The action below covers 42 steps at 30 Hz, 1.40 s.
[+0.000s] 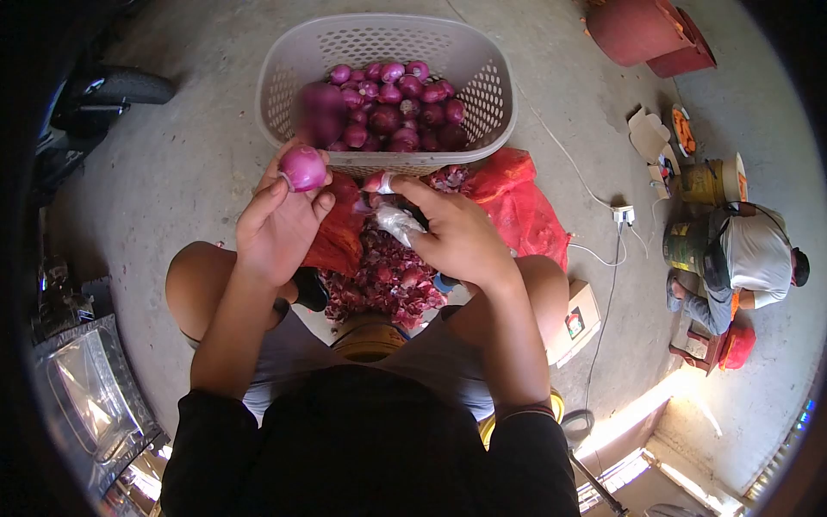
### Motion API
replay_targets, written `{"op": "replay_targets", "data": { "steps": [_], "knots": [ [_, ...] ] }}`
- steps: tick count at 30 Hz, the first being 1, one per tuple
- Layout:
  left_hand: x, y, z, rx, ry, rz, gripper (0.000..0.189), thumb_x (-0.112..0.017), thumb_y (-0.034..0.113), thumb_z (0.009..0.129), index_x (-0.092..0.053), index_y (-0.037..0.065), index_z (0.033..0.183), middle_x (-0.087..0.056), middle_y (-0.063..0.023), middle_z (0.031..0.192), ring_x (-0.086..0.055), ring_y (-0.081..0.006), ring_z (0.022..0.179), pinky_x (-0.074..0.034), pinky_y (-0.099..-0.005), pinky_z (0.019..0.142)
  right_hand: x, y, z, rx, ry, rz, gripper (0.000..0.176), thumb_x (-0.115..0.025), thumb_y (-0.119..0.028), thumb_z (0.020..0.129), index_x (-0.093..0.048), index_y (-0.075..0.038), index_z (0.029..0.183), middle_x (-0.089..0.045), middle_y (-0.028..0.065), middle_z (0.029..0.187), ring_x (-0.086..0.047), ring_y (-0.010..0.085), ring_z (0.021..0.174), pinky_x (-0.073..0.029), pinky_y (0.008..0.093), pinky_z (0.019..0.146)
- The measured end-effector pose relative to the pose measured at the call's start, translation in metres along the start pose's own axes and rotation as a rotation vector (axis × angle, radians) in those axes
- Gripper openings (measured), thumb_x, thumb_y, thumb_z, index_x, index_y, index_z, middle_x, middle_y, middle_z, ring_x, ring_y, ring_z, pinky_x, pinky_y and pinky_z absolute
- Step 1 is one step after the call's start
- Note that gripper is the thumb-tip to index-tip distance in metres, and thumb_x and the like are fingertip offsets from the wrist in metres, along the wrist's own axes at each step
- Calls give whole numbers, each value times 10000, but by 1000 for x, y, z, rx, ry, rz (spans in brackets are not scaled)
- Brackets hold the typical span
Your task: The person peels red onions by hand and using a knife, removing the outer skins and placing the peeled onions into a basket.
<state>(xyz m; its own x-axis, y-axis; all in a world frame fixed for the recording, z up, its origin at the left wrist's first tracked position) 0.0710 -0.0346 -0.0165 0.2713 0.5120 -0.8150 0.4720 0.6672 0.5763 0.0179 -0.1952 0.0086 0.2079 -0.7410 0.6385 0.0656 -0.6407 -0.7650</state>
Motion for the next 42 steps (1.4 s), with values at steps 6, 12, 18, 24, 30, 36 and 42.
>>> {"op": "replay_targets", "data": {
  "steps": [6,12,18,24,30,36,42],
  "knots": [
    [1,2,1,-16,51,187,492,-570,152,848,-398,57,1299,-525,-74,1175,-529,-167,1046,-438,-305,869,-11,30,-6,-293,-196,-416,626,-594,-419,817,-425,-75,1312,-638,213,779,-627,369,765,-472,465,670],
    [-7,-4,-1,46,69,335,462,-573,99,838,-421,33,1269,-540,-69,1141,-537,-154,1034,-444,-300,874,-12,27,-6,-217,-165,-311,539,-600,-394,806,-483,-98,1242,-636,207,776,-625,373,767,-470,468,674],
    [-3,-3,1,-38,101,396,474,-609,-16,791,-444,19,1234,-533,-80,1129,-545,-161,1029,-451,-309,882,1,23,-3,-139,-48,-203,438,-593,-187,773,-502,-78,1186,-633,207,748,-631,371,758,-483,449,677],
    [-7,10,0,-157,108,507,503,-657,-78,750,-472,16,1208,-523,-74,1125,-551,-150,1010,-465,-283,852,8,20,-1,41,103,141,528,-588,-83,741,-451,-14,1247,-621,232,979,-633,363,886,-492,400,750],
    [-18,11,-1,-219,-6,665,534,-651,-80,748,-462,27,1236,-545,-82,1102,-550,-144,1002,-459,-277,846,-1,3,-1,110,66,144,599,-616,-100,720,-400,-4,1271,-618,235,975,-622,392,900,-487,416,771],
    [-20,6,0,-142,-60,497,600,-648,-73,748,-413,27,1291,-571,-104,1085,-559,-155,1001,-464,-287,846,-7,-6,7,83,107,395,490,-569,-106,827,-389,-7,1271,-585,206,1071,-599,348,1000,-457,378,837],
    [-21,6,-1,-114,-77,403,644,-625,-75,749,-367,15,1332,-577,-151,1133,-561,-185,1043,-453,-312,885,-10,0,8,-48,93,559,393,-524,-114,904,-407,-25,1268,-566,125,1081,-544,188,1019,-412,303,878]
  ]
}}
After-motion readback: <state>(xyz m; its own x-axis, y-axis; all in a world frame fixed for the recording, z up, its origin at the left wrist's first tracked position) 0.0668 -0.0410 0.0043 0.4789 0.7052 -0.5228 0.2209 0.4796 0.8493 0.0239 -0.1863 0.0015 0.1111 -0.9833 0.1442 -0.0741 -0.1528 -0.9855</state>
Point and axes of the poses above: each hand's wrist, its own z-axis towards the middle knuckle, its own x-axis out of the back of the hand, y = z × x, the point moved 8 cm from there along z, towards the middle knuckle
